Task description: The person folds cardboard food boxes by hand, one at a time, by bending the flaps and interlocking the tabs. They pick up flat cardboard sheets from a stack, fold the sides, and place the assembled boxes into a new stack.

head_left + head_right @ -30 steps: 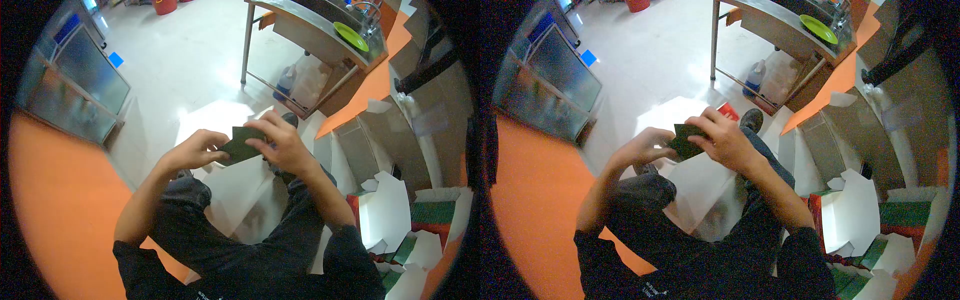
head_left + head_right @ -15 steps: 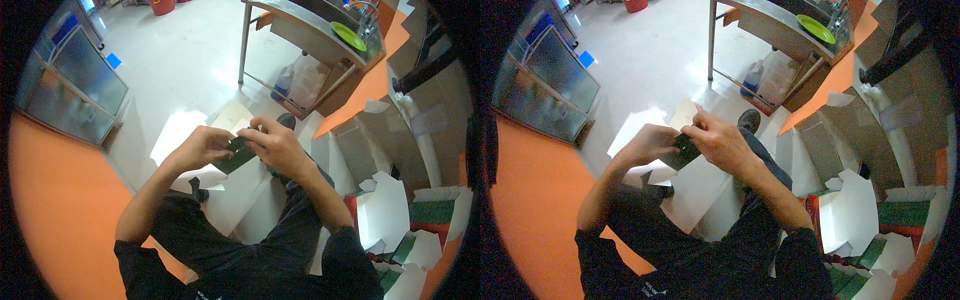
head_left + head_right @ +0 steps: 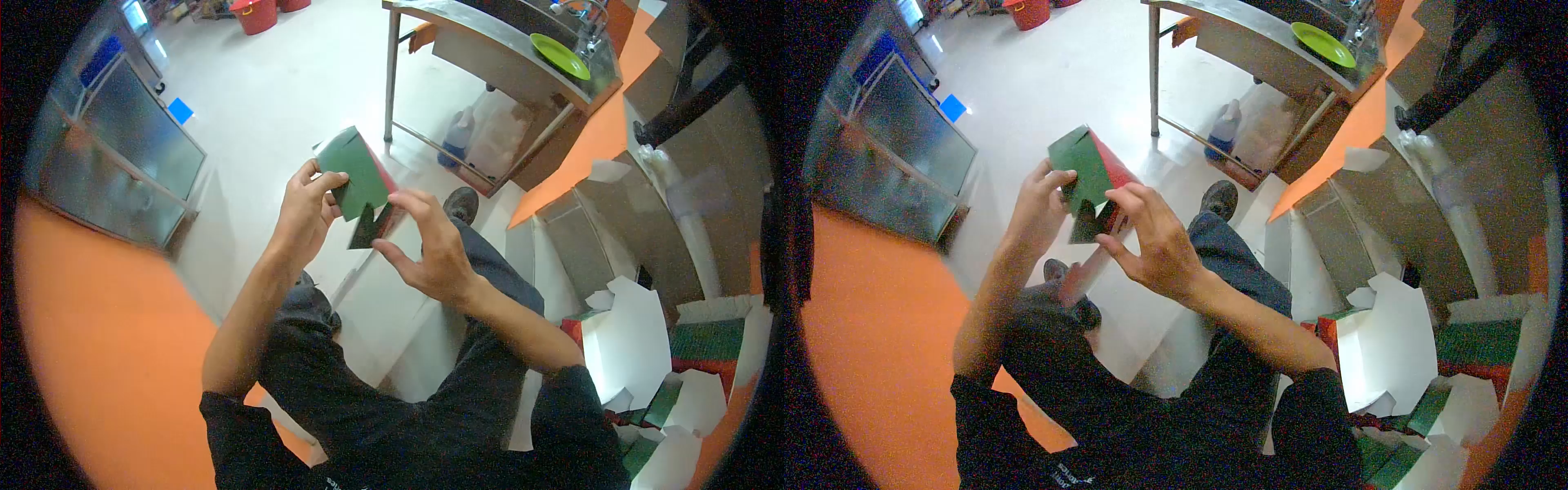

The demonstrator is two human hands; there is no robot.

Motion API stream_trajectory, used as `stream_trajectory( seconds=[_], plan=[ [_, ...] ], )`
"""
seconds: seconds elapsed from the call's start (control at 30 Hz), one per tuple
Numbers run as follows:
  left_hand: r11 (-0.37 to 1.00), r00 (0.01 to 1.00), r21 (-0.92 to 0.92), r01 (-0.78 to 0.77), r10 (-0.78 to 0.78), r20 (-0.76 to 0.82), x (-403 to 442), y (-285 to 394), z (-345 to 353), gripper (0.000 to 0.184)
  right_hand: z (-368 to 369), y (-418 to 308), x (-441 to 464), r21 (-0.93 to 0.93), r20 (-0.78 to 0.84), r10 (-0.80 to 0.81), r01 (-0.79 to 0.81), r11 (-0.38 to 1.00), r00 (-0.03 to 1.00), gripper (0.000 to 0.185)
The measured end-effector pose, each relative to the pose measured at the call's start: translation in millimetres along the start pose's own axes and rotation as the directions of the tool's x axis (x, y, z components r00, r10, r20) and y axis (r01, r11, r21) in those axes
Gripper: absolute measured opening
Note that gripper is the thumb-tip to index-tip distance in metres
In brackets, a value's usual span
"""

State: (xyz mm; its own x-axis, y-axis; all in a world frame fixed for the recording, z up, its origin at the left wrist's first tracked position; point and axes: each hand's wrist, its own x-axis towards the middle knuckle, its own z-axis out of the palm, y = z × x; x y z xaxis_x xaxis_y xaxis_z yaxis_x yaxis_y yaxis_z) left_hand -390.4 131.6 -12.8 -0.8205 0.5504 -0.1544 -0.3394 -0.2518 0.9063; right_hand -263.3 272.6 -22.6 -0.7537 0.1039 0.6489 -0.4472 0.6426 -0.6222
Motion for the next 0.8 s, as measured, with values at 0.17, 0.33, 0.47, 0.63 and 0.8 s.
stream_trajectory(
  seconds=[0.17, 0.33, 0.47, 0.63, 0.8],
  plan=[
    [0.990, 0.998, -0.133, -0.053, 0.057, 0.028, -10, 6, 28, 0.027, -4, 6, -1, -0.221, -0.017, -0.088, 0.082, 0.972, 0.996, 0.041],
    [0.988, 0.997, -0.143, -0.061, 0.066, 0.029, -6, 3, 25, 0.028, -11, 11, 3, -0.337, 0.058, -0.179, 0.188, 0.923, 0.982, 0.041],
    [0.995, 0.994, -0.034, -0.095, 0.093, -0.050, -9, 6, 22, 0.033, -17, 17, 3, -0.265, 0.208, -0.183, 0.236, 0.935, 0.961, 0.038],
    [0.996, 0.996, 0.051, -0.078, 0.075, 0.053, -21, -4, 31, 0.042, -20, 14, 0, -0.317, 0.159, -0.036, 0.086, 0.945, 0.987, 0.033],
    [0.998, 0.998, -0.055, 0.003, 0.001, 0.064, -27, -17, 39, 0.026, -11, 10, -4, -0.402, 0.022, 0.044, -0.031, 0.915, 0.999, 0.033]
  ],
)
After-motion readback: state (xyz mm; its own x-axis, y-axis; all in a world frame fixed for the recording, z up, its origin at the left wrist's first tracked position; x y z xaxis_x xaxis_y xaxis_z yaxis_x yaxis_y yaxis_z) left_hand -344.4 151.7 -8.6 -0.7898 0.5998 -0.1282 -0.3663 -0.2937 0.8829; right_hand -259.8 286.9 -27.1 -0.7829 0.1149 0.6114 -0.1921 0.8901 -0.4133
